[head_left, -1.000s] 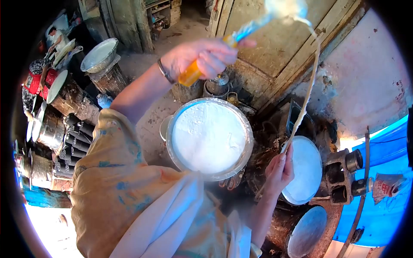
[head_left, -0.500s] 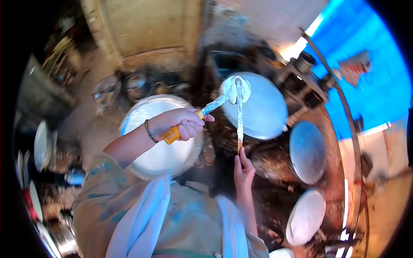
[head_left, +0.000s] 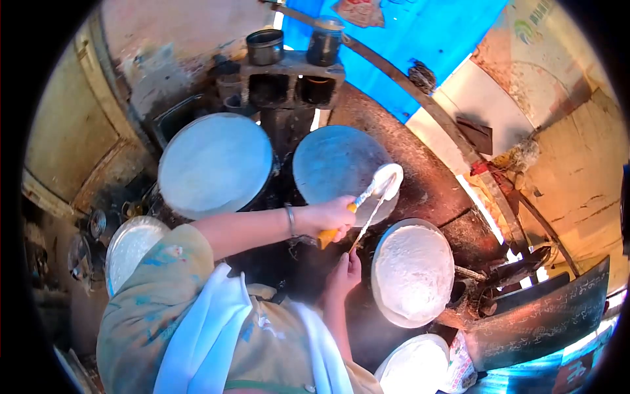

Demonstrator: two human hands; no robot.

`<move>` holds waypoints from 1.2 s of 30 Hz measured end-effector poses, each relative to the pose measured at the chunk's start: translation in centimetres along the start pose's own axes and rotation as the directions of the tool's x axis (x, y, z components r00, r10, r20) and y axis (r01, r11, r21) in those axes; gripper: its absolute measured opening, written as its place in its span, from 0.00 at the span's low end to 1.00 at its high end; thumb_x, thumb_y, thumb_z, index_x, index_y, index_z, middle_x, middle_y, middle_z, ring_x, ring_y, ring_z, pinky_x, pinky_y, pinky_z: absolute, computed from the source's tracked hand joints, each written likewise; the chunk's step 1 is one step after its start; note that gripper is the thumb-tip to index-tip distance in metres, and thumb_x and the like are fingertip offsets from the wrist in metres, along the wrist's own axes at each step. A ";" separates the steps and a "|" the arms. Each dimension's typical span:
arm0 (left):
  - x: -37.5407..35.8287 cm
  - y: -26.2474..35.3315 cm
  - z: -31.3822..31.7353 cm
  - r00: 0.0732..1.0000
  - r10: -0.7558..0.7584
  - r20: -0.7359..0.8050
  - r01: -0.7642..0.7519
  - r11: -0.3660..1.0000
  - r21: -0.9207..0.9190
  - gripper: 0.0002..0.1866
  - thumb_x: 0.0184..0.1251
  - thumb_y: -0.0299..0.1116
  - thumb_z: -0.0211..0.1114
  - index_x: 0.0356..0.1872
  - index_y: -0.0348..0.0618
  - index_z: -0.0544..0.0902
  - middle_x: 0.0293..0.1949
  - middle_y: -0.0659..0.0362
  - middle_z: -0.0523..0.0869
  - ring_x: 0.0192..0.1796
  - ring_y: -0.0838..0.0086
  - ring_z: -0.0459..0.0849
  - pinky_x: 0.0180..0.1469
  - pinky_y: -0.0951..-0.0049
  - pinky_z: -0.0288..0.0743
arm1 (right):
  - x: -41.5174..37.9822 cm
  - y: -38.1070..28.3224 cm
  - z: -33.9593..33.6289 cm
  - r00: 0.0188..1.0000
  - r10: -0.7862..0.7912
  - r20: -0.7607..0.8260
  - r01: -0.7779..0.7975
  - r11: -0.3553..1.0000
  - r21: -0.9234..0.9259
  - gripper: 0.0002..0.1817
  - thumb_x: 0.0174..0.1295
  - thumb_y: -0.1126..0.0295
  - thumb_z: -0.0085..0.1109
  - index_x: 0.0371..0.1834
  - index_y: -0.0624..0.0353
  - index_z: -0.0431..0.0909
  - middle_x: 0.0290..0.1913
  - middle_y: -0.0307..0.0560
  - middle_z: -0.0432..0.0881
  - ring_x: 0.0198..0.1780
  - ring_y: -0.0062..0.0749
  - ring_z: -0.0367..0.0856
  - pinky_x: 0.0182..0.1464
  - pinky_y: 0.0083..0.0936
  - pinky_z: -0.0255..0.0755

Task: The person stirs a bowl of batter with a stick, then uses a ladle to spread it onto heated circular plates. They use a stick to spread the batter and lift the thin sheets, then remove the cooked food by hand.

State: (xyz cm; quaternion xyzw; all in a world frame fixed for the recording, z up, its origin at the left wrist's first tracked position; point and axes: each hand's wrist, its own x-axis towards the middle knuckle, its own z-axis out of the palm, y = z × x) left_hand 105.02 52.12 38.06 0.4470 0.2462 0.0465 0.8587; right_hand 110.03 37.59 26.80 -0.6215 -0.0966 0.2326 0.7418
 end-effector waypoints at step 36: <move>-0.2 -1.0 -14.6 0.886 0.117 -0.449 -0.120 0.993 0.023 0.33 0.56 0.22 0.55 0.63 0.48 0.54 0.20 0.59 0.71 0.11 0.80 0.67 0.13 0.80 0.62 | 15.5 6.8 8.8 0.971 0.206 0.121 -0.227 0.954 0.194 0.08 0.59 0.68 0.56 0.41 0.55 0.74 0.17 0.34 0.66 0.11 0.16 0.59 0.09 0.16 0.50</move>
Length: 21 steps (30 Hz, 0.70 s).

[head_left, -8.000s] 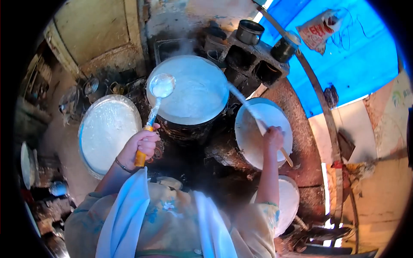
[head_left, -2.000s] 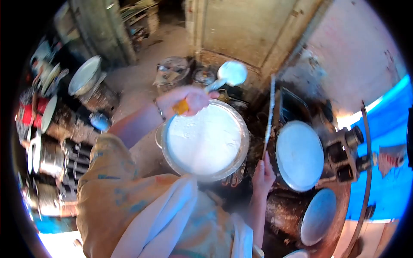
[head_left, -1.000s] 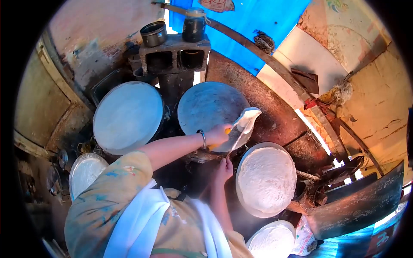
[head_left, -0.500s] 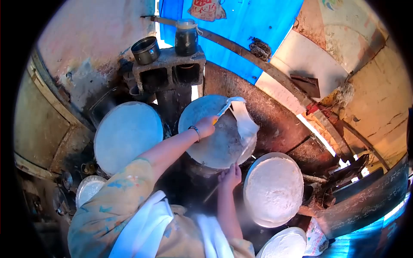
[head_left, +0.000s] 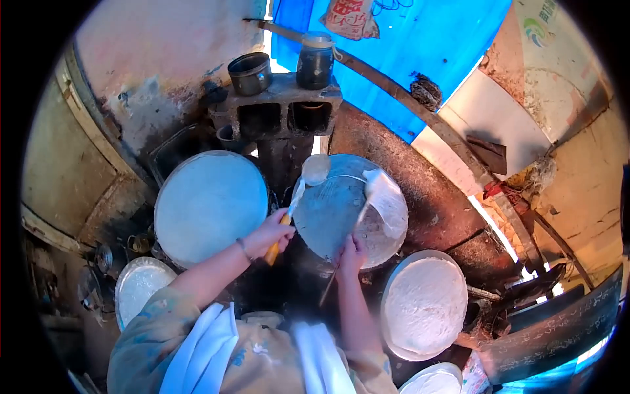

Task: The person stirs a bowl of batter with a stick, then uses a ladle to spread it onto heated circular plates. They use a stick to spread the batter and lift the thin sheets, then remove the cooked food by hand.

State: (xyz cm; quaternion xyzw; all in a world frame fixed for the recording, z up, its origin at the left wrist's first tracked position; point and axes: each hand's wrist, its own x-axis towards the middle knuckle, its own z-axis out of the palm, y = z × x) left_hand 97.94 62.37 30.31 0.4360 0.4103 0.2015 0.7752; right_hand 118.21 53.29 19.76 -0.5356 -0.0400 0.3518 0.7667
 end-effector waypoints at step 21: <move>-15.2 0.3 -1.7 0.998 0.047 -0.049 -0.067 0.820 -0.569 0.25 0.63 0.24 0.53 0.62 0.48 0.60 0.26 0.62 0.70 0.14 0.89 0.61 0.15 0.91 0.55 | 5.8 -7.2 -3.6 0.930 0.263 0.259 -0.125 0.885 -0.449 0.05 0.60 0.67 0.56 0.34 0.54 0.73 0.15 0.31 0.65 0.10 0.15 0.59 0.08 0.14 0.49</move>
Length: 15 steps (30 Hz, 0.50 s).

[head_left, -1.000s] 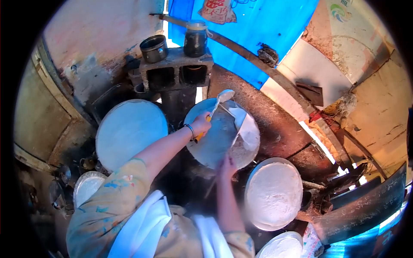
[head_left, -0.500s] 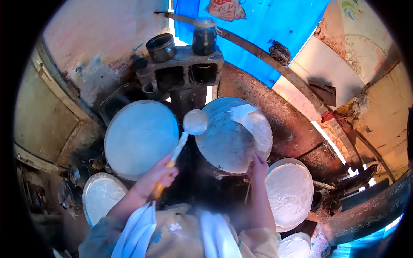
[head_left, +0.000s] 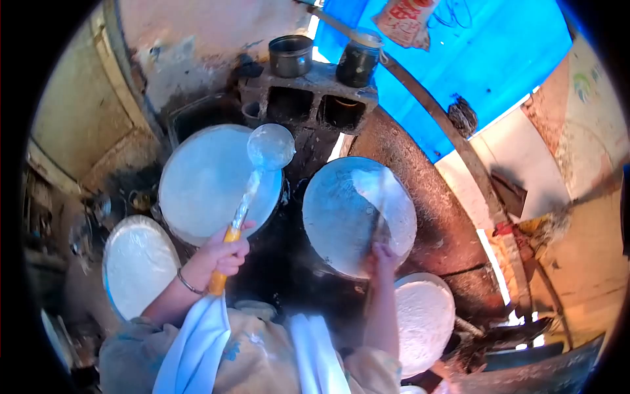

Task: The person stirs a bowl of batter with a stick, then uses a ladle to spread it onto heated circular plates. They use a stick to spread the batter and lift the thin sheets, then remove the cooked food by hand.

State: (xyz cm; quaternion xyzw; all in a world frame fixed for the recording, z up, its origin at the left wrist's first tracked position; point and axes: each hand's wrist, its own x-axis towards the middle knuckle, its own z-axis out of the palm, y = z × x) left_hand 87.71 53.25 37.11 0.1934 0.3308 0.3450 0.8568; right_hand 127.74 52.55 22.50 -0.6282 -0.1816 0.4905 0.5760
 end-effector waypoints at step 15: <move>-0.7 -1.1 1.1 0.999 0.016 0.050 -0.008 0.987 -0.164 0.29 0.60 0.18 0.53 0.63 0.48 0.60 0.33 0.61 0.70 0.18 0.89 0.61 0.17 0.91 0.57 | -4.7 -4.9 -1.7 0.887 0.324 0.330 -0.314 0.946 -0.086 0.15 0.55 0.67 0.61 0.44 0.61 0.76 0.15 0.32 0.67 0.09 0.16 0.58 0.09 0.15 0.49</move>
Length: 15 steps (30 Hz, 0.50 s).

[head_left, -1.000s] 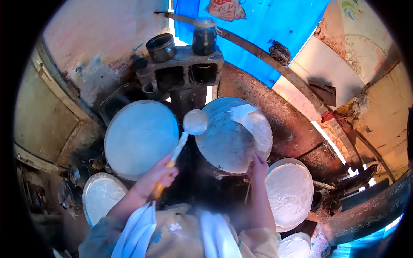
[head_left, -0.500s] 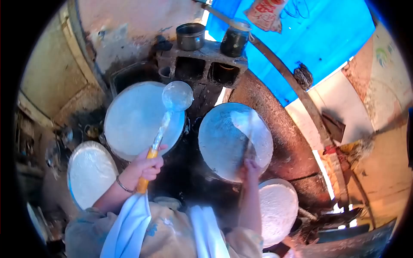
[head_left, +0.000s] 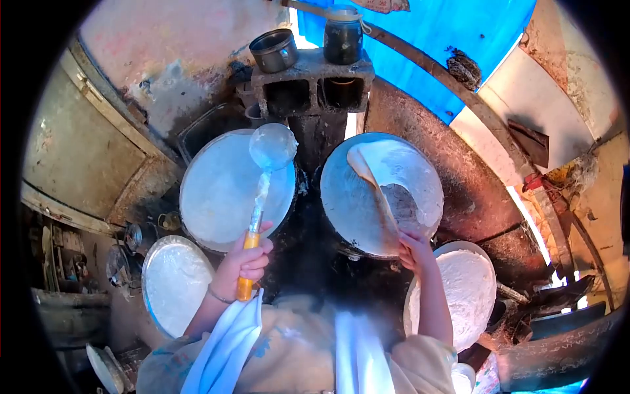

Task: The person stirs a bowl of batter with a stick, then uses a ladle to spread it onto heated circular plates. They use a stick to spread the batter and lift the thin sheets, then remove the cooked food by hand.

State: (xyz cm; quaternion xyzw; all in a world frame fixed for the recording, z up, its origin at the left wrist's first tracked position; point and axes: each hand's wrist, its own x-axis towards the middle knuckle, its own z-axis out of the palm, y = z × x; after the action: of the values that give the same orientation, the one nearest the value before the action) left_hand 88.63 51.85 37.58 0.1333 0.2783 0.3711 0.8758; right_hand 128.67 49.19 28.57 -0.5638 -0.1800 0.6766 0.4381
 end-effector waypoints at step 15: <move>0.6 0.4 1.3 0.999 0.022 0.048 -0.030 0.982 0.187 0.29 0.51 0.20 0.57 0.58 0.45 0.62 0.28 0.60 0.69 0.15 0.89 0.60 0.14 0.91 0.55 | 3.0 -1.9 -6.1 0.937 -0.284 -0.203 0.226 0.937 -0.267 0.08 0.57 0.69 0.58 0.39 0.55 0.77 0.14 0.29 0.66 0.09 0.13 0.59 0.10 0.12 0.50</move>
State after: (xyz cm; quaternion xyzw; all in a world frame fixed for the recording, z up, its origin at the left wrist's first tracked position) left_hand 89.51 52.53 38.58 0.2275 0.2903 0.3515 0.8605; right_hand 135.05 51.07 26.36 -0.6612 -0.2783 0.5144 0.4699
